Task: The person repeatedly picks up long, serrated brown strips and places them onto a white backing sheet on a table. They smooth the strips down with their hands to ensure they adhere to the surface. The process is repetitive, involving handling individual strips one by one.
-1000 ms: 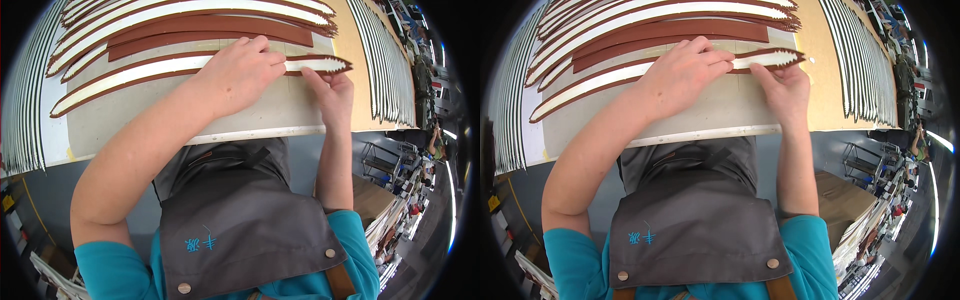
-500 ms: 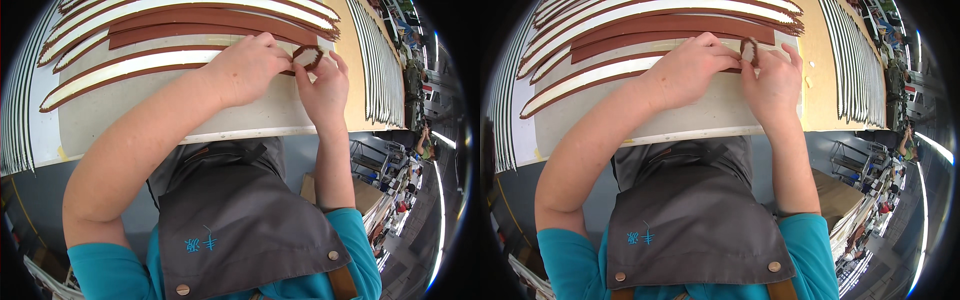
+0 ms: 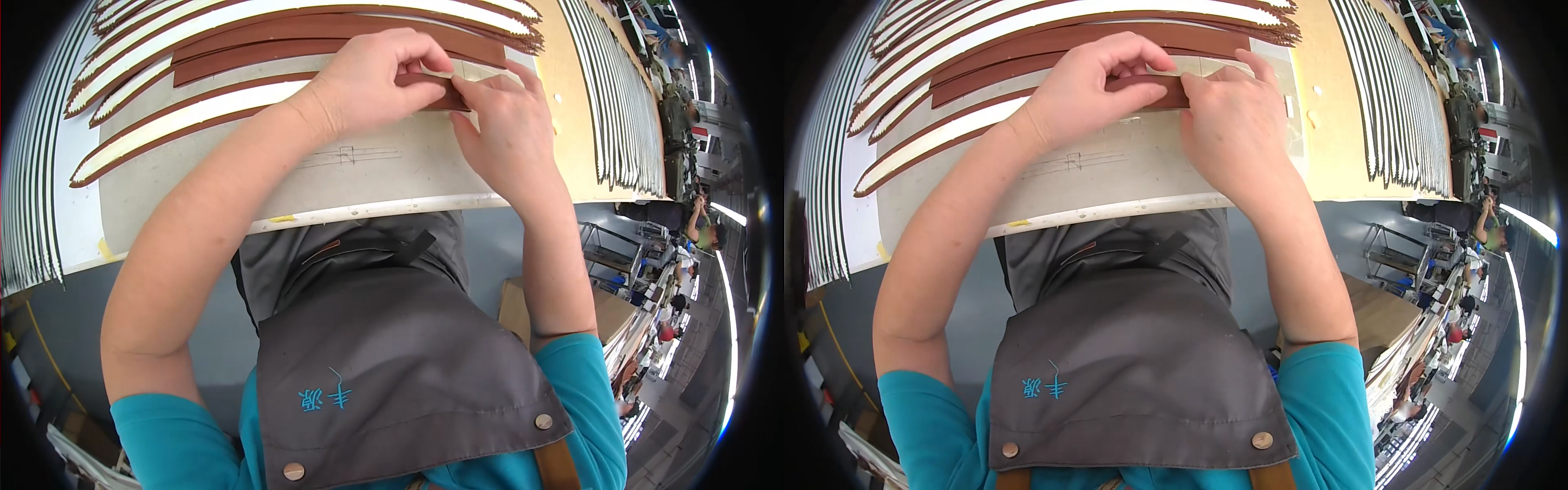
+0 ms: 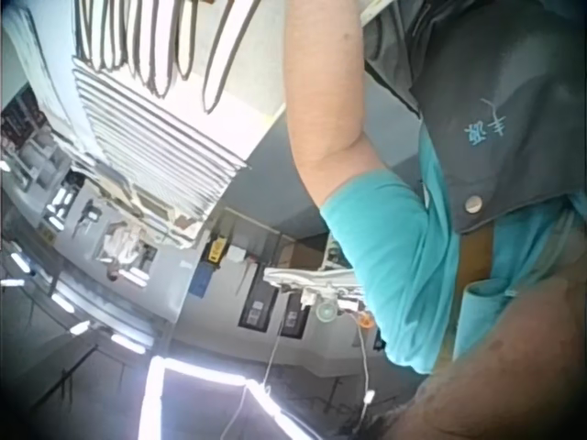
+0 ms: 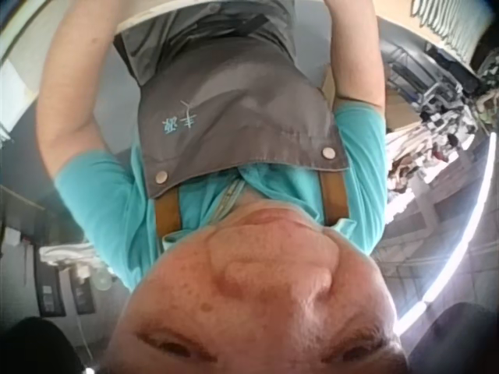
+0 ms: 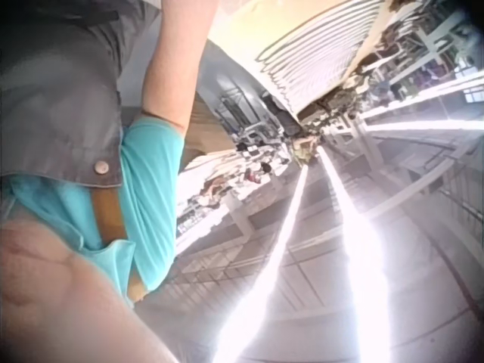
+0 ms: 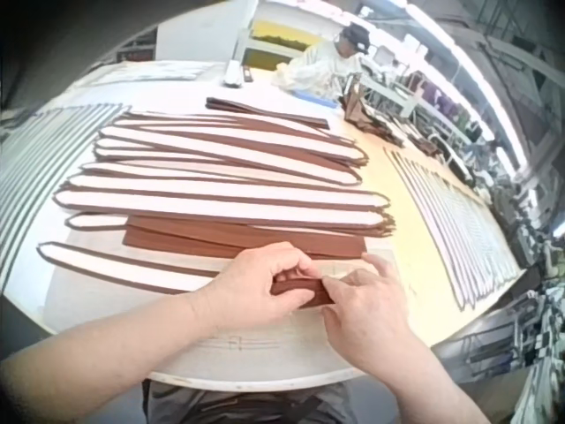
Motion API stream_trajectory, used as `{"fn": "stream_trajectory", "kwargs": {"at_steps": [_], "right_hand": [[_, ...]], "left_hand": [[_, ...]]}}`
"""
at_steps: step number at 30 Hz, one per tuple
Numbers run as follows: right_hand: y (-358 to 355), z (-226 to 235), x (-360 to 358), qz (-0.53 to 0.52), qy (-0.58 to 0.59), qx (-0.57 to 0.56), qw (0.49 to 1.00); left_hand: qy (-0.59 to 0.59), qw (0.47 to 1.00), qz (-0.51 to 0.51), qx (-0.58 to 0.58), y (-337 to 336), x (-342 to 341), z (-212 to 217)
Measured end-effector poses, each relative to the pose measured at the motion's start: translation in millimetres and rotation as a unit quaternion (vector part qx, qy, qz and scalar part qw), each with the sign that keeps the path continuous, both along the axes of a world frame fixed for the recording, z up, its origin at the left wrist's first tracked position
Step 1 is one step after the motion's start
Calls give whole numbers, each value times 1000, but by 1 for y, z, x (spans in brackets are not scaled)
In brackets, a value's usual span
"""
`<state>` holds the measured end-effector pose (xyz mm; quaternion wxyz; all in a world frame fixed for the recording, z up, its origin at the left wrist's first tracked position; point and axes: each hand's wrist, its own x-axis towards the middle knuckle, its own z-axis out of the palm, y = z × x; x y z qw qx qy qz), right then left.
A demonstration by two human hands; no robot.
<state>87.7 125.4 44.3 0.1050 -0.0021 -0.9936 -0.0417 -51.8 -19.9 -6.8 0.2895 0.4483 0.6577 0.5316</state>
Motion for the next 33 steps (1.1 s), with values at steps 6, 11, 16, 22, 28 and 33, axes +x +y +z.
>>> {"fn": "stream_trajectory", "kwargs": {"at_steps": [6, 11, 16, 22, 28, 33], "right_hand": [[12, -9, 23, -2, 42, -92, 995], [15, -19, 34, -5, 74, -121, 990], [17, -19, 38, 21, 57, -95, 994], [17, -14, 44, 11, 29, -102, 994], [21, -24, 40, 5, 41, -174, 984], [21, -33, 42, -5, 37, -148, 988]], "left_hand": [[121, 992, -11, 40, -1, 1, -2], [169, 985, 5, 32, -4, 4, -4], [280, 959, 17, 34, -1, 3, -14], [262, 965, 10, 9, -1, 4, -7], [208, 978, 10, -7, -1, 6, -3], [219, 976, -3, -12, -2, 4, -1]]}}
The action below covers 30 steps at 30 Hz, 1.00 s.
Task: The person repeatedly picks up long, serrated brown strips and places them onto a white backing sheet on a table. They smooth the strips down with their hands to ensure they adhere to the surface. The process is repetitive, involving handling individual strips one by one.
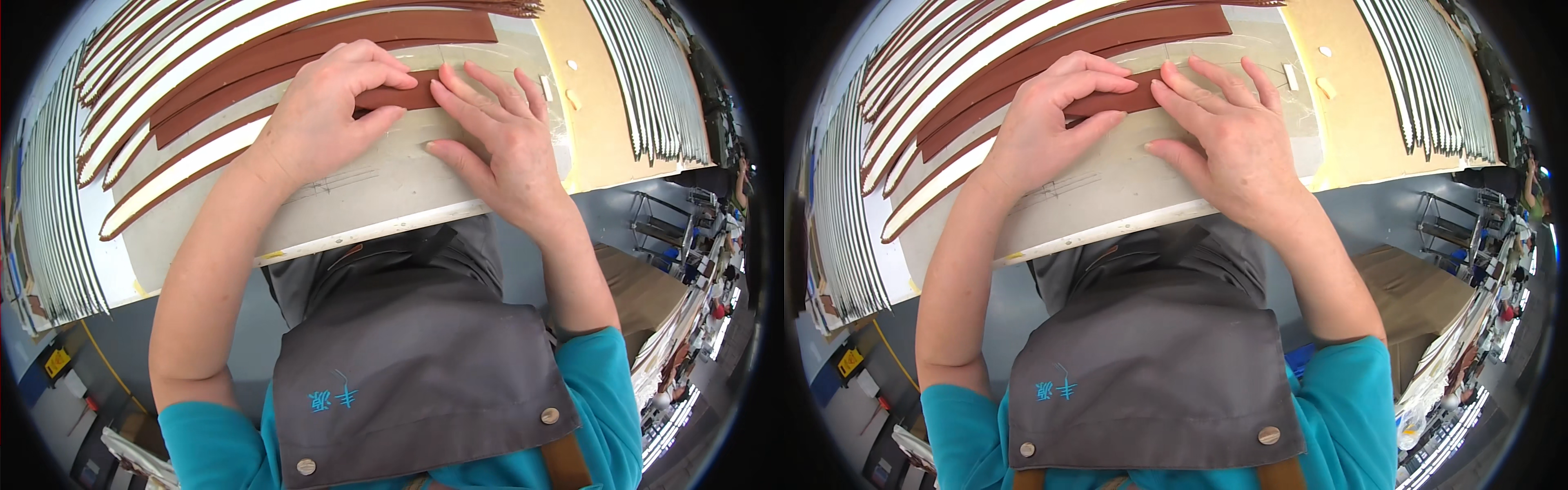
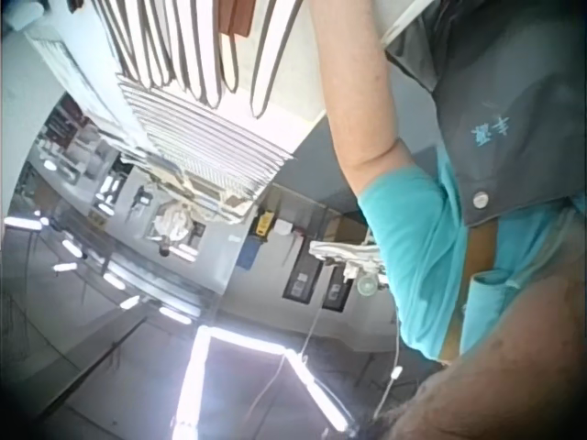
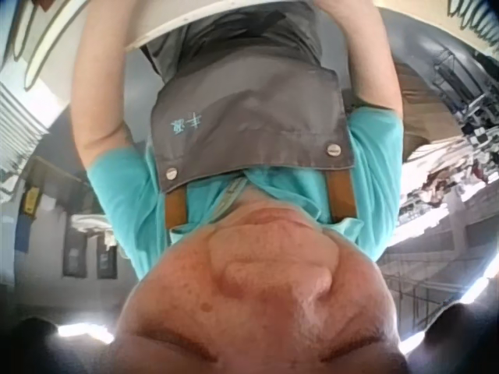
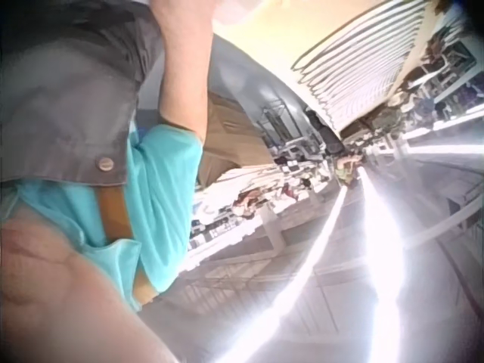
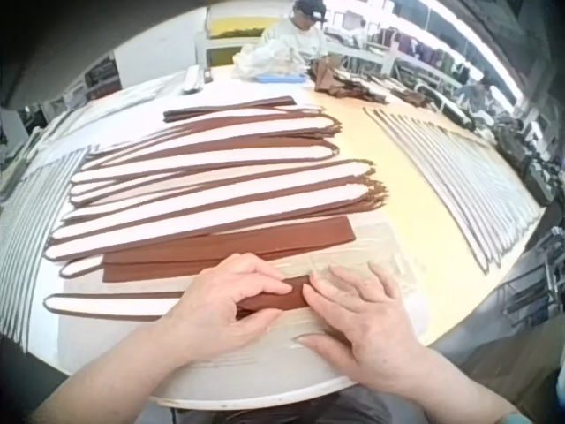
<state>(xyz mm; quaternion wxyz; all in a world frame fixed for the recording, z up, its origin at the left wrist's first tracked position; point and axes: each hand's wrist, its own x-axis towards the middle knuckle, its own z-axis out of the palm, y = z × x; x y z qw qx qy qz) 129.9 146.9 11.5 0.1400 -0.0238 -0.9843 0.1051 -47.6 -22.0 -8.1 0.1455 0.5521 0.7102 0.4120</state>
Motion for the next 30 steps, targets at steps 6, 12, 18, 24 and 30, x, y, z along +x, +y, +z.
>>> {"fn": "stream_trajectory", "kwargs": {"at_steps": [6, 12, 18, 24, 30], "right_hand": [[2, -8, 1, -7, 10, -19, 1000], [1, -11, 2, -11, 21, -36, 999], [2, -11, 1, -8, 19, -42, 999], [1, -9, 2, -11, 13, -41, 999], [3, -2, -4, 18, 10, -13, 1000]], "left_hand": [[-24, 999, -3, -21, -8, -5, 18], [31, 998, 57, -11, -27, 3, 11], [93, 991, 91, 6, -26, 7, 5], [115, 988, 101, 7, -25, 10, 4], [169, 983, 68, 2, -25, 11, 1]]}}
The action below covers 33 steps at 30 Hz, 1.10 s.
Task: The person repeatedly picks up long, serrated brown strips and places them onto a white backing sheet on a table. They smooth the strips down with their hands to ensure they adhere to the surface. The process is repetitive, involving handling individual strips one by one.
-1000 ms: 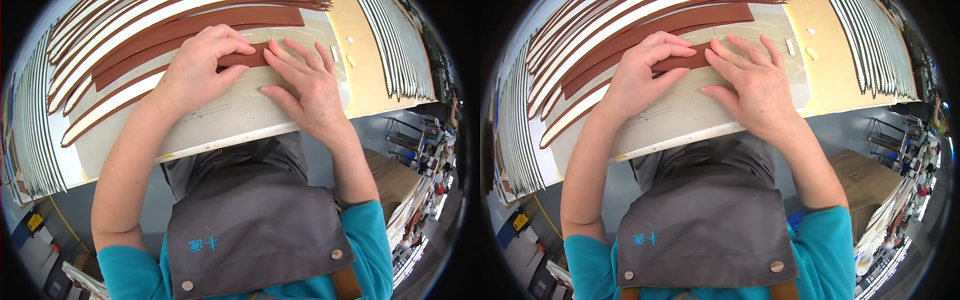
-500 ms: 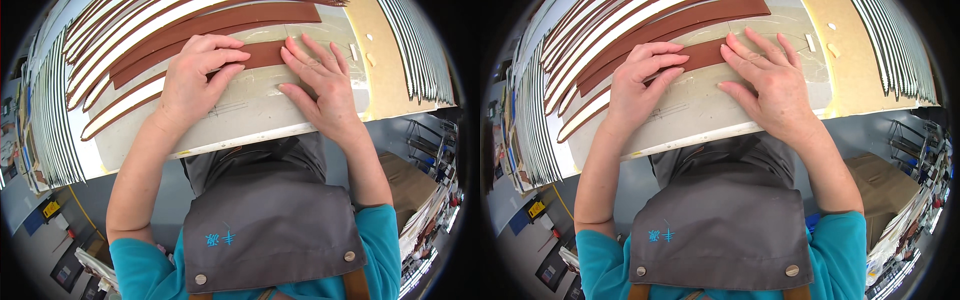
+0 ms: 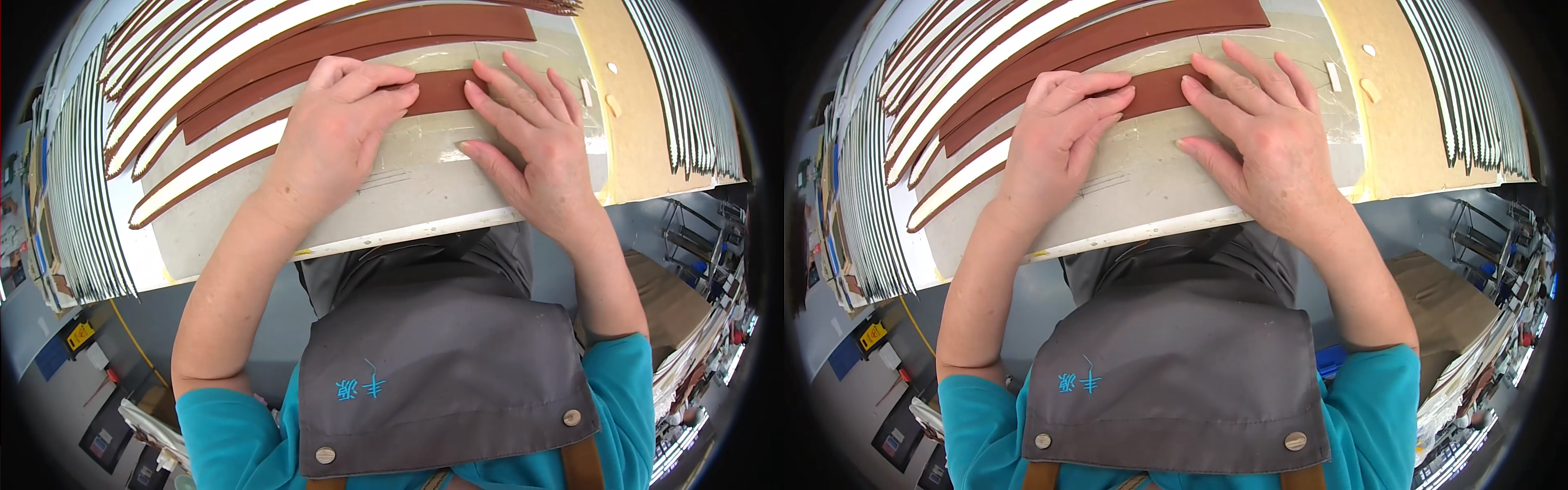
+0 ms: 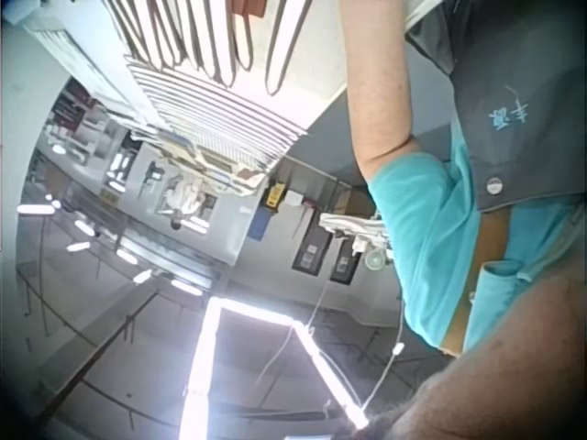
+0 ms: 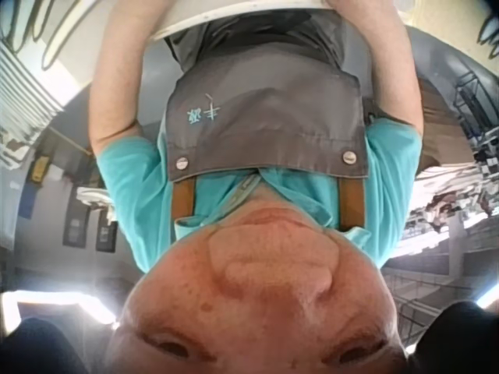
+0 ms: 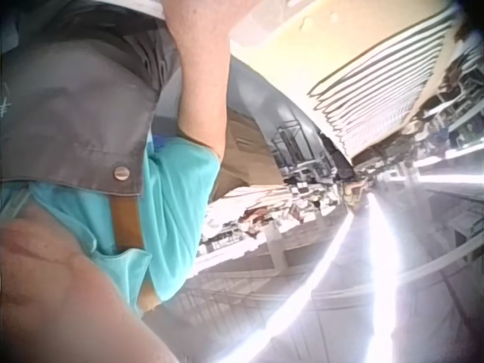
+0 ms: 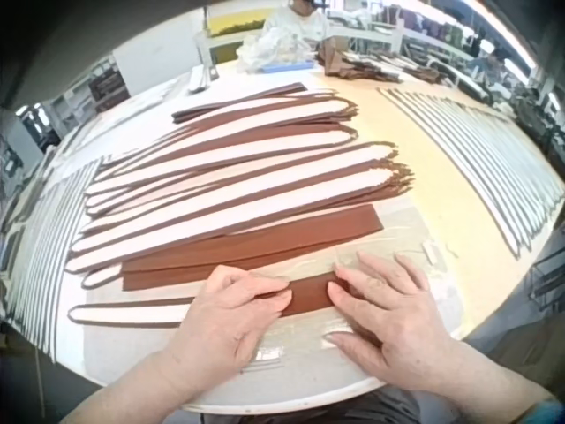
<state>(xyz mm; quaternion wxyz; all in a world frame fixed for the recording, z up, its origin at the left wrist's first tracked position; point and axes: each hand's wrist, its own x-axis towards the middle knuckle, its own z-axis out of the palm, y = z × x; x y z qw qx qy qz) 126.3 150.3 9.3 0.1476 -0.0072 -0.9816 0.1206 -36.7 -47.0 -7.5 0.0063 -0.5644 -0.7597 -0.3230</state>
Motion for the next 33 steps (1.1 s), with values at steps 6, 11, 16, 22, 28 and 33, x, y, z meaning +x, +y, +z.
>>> {"fn": "stream_trajectory", "kwargs": {"at_steps": [6, 11, 16, 22, 28, 33], "right_hand": [[-9, 5, -19, 77, -29, 22, 996], [21, 16, -13, 93, -51, 83, 991], [35, 25, -14, 111, -85, 94, 986], [23, 20, -14, 87, -85, 81, 989], [3, 31, -27, 61, -15, 101, 993], [1, 47, -43, -18, -88, -102, 991]], "left_hand": [[80, 996, 16, -45, -4, 7, 3], [120, 986, 58, -102, -24, 15, 10], [125, 978, 87, -141, -36, 17, 15], [116, 984, 90, -100, -36, 17, 5], [164, 981, 91, -40, -21, 13, 15], [101, 991, 85, -25, -11, 6, 12]]}}
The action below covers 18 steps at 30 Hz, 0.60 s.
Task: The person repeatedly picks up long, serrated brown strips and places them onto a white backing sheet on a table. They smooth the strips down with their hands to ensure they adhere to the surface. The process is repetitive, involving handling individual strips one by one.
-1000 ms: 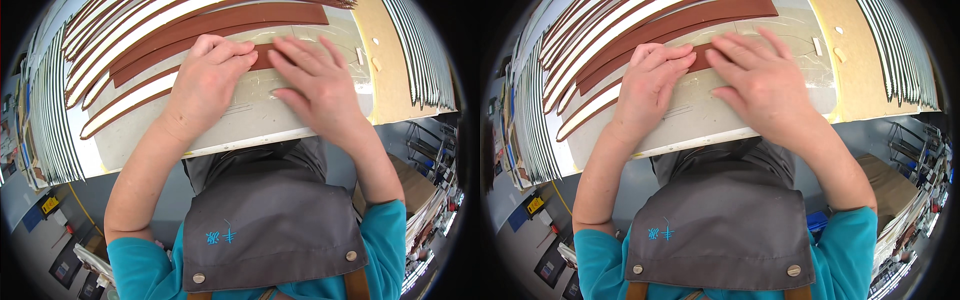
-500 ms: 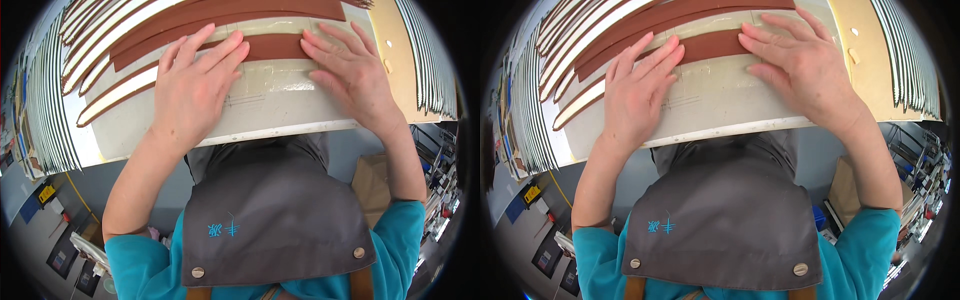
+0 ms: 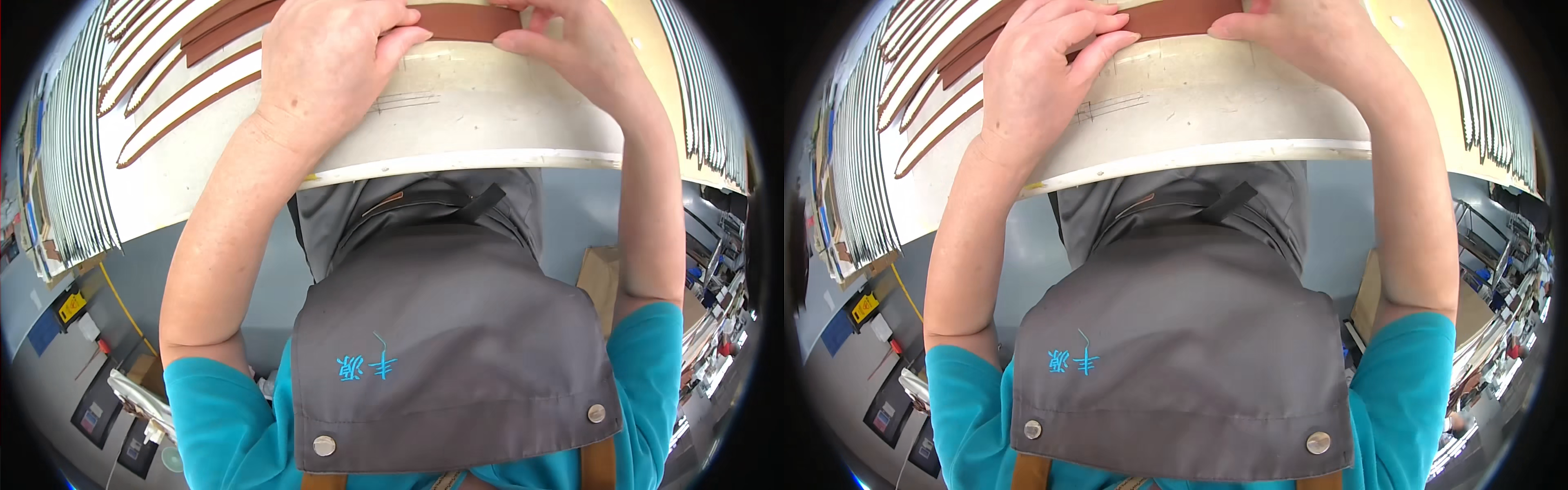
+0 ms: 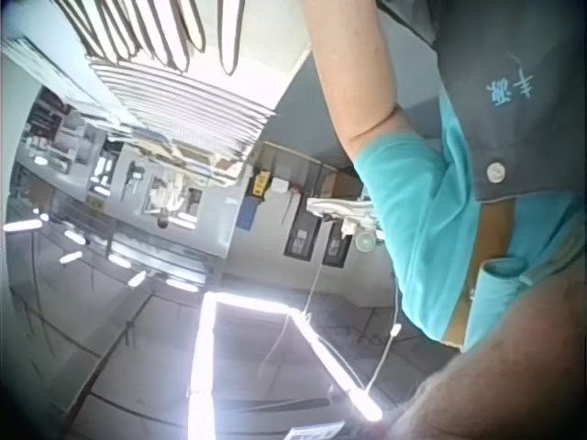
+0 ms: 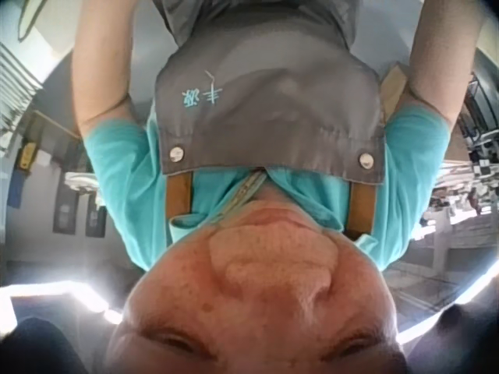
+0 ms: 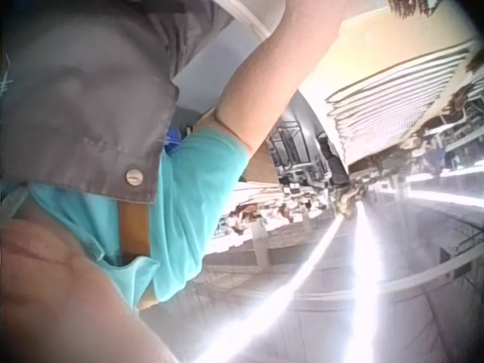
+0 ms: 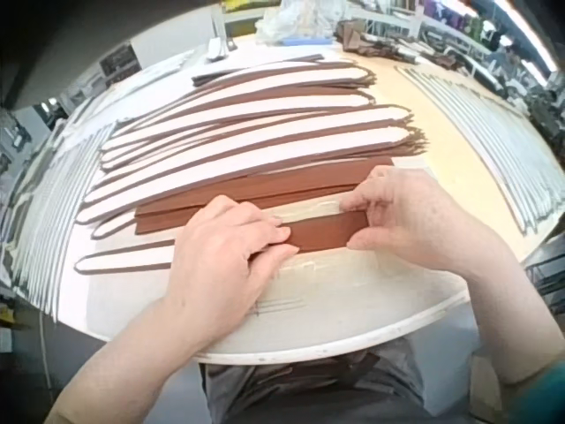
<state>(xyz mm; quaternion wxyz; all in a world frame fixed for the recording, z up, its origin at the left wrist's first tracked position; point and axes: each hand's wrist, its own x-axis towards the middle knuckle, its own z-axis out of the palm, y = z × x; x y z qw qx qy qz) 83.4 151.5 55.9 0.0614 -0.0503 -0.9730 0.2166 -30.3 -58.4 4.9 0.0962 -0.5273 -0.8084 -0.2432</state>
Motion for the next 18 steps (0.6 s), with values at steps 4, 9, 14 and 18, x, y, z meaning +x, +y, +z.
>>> {"fn": "stream_trajectory", "kwargs": {"at_steps": [4, 9, 14, 18], "right_hand": [[10, 9, -18, -59, -72, -79, 992], [31, -46, 8, 12, 84, -21, 996], [7, -57, 47, -11, 156, 52, 986], [5, -53, 55, -26, 123, 51, 991]], "left_hand": [[-23, 996, 43, -77, 14, 3, 28], [85, 996, 14, 6, 17, -1, 6], [37, 997, 49, -47, 0, 25, -4], [-16, 997, 61, -45, 1, 24, -7]]}}
